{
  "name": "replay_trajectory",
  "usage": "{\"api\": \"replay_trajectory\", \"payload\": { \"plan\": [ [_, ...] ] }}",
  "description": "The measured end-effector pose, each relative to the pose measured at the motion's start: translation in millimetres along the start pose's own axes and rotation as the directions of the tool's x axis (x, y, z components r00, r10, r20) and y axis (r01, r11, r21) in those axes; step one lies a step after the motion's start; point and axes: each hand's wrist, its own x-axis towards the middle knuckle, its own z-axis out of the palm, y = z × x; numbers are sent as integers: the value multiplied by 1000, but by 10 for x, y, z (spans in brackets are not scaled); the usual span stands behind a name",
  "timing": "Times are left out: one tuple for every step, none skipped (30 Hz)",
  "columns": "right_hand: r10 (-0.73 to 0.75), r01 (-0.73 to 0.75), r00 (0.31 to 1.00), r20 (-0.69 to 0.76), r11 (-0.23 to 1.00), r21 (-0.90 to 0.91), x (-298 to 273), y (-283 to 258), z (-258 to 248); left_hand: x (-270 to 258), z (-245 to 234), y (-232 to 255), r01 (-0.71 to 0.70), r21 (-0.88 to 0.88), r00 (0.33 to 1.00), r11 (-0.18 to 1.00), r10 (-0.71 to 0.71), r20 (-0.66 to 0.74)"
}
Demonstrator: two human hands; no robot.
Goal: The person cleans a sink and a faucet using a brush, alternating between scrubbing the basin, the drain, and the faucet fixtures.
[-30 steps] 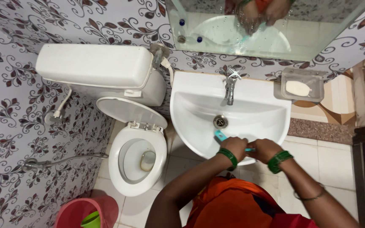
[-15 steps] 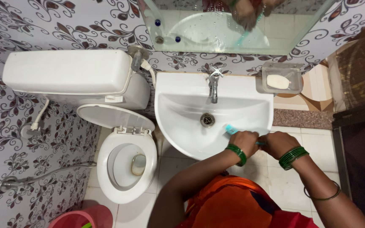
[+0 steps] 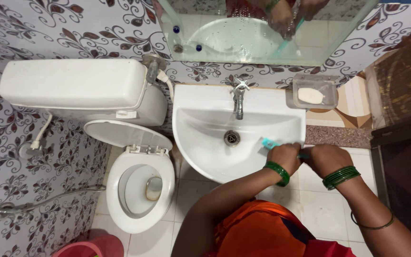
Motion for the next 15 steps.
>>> {"api": "replay_trajectory", "payload": {
  "plan": [
    [5,-5,1000,0,1000,-1,-43,-5,-64,61,7,23,-5,-2,1000,1000,5,0],
    [16,-15,982,-187,1000,10,-93,-7,-109,134,2,76,-11,-72,995,997,4,-95],
    [28,-21,930,-366,1000,23,-123,-2,-144,178,-10,132,-23,-140,982,990,-4,-189],
    [32,-26,929,-369,999,21,-134,9,-170,207,-27,186,-29,-141,982,990,1,-191],
    [40,-12,876,-481,998,61,-152,28,-172,239,-33,249,-59,-183,964,981,8,-266],
    [53,7,809,-585,995,100,-149,53,-161,267,-34,291,-90,-222,940,971,10,-340],
    [55,4,807,-588,995,99,-125,93,-145,297,-26,310,-95,-222,940,970,14,-341],
    [67,-24,818,-571,996,83,-109,133,-105,301,6,315,-84,-245,939,966,-5,-344],
    [81,-52,828,-554,996,67,-86,158,-50,300,48,305,-73,-267,938,961,-24,-346],
    [80,-52,825,-559,996,66,-35,158,4,320,77,270,-77,-266,936,961,-22,-350],
    [77,-27,813,-577,995,95,14,145,70,334,115,225,-60,-265,940,962,-35,-340],
    [77,-3,805,-588,992,126,54,126,156,326,173,181,-37,-266,945,963,-53,-322],
    [78,-4,807,-586,992,127,125,105,232,336,227,127,-35,-267,946,963,-54,-319],
    [64,10,822,-566,992,126,223,69,299,354,265,50,15,-277,944,961,-104,-312],
    [49,24,837,-545,992,125,311,38,358,369,298,-27,65,-286,940,956,-154,-304]
  ]
}}
